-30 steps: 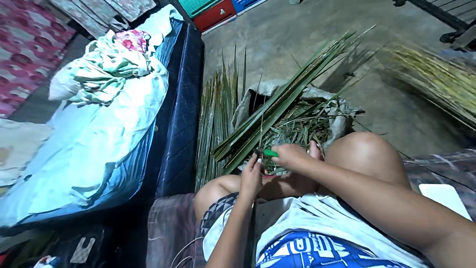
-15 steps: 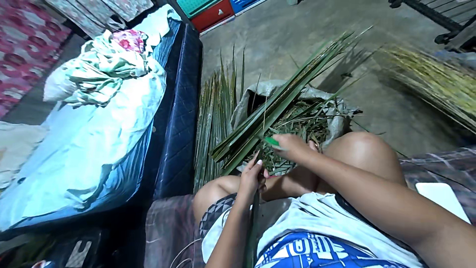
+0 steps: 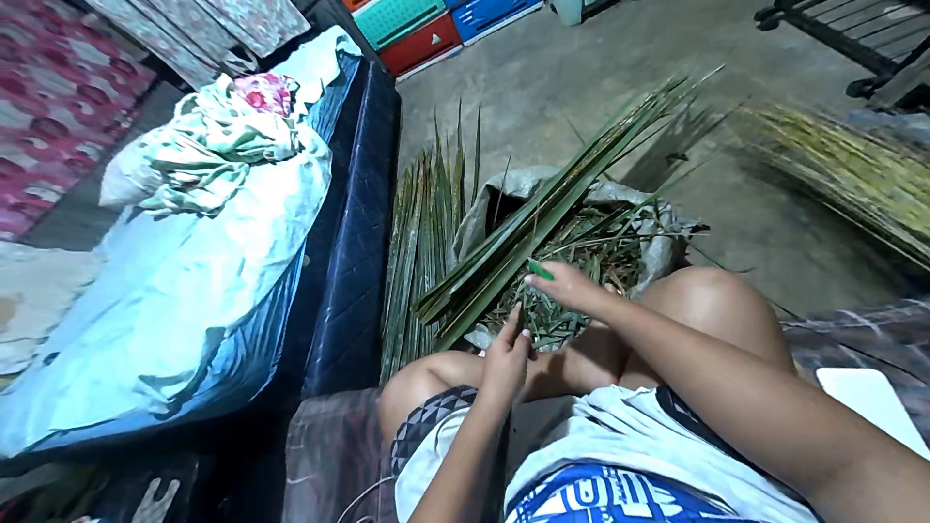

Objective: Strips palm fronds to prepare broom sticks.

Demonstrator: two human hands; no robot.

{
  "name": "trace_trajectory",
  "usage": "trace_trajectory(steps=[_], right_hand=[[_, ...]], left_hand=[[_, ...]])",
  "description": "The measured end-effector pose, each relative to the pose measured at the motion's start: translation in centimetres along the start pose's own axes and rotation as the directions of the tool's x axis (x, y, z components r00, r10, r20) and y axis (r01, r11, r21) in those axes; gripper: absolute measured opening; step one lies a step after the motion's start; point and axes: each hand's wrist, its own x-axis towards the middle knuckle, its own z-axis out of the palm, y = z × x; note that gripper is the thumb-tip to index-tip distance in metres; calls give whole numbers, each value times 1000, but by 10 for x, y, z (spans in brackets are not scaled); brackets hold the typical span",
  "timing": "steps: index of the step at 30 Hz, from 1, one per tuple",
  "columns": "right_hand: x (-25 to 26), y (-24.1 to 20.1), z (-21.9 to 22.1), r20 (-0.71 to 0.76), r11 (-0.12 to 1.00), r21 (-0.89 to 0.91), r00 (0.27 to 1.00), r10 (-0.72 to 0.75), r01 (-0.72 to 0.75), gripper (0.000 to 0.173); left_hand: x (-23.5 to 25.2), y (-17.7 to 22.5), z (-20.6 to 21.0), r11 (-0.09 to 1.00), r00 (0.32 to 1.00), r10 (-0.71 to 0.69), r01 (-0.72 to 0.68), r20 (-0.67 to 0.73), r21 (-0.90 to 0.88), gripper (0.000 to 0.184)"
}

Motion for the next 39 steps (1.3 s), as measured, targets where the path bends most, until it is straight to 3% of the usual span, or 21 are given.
trace_trajectory(steps=[2, 4, 7, 10, 12, 14, 16, 18, 23, 27, 29, 35, 39], right_hand=[[-1, -1, 10, 73, 998, 60, 997, -4, -1, 35], [0, -3, 6, 54, 991, 127, 998, 39, -45, 32], [10, 4, -8, -112, 976, 212, 990, 81, -55, 30], [15, 10, -13, -253, 985, 173, 967, 29, 15, 31], [5, 4, -8, -186, 999, 40, 982, -23, 31, 29], [-9, -3, 4, 5, 991, -129, 999, -41, 41, 30], [-22, -9, 21, 169, 966, -246, 985, -38, 80, 31], [-33, -14, 34, 243, 944, -312, 970, -29, 106, 31], [-25, -21, 32, 102, 853, -516, 994, -33, 81, 33], [-2, -14, 12, -127, 874, -479, 992, 17, -77, 33], [4, -11, 4, -159, 884, -449, 985, 62, -128, 33], [-33, -18, 30, 164, 939, -336, 986, -22, 77, 32], [-38, -22, 38, 184, 908, -412, 983, -3, 80, 33]], left_hand=[[2, 3, 7, 984, 999, -21, 16, 25, 177, 60], [2, 8, 9, 951, 996, -45, 18, 81, 308, 72], [2, 12, 8, 943, 990, -45, -3, 134, 333, 72], [4, 11, 4, 958, 995, -19, -10, 99, 287, 64], [10, 8, -1, 967, 999, -10, 1, 36, 256, 61], [16, 4, -7, 977, 999, -24, 32, -37, 210, 59], [20, 0, -12, 981, 995, -43, 59, -91, 182, 57], [21, -2, -13, 986, 992, -36, 55, -124, 159, 57], [15, 1, -8, 985, 990, -59, 79, -130, 153, 49], [11, 5, -3, 990, 994, -17, 31, -105, 139, 56], [10, 3, -3, 990, 994, 13, 3, -108, 144, 56], [17, -1, -8, 986, 982, 23, 9, -185, 168, 44], [15, -1, -7, 985, 983, 12, 20, -182, 172, 47]])
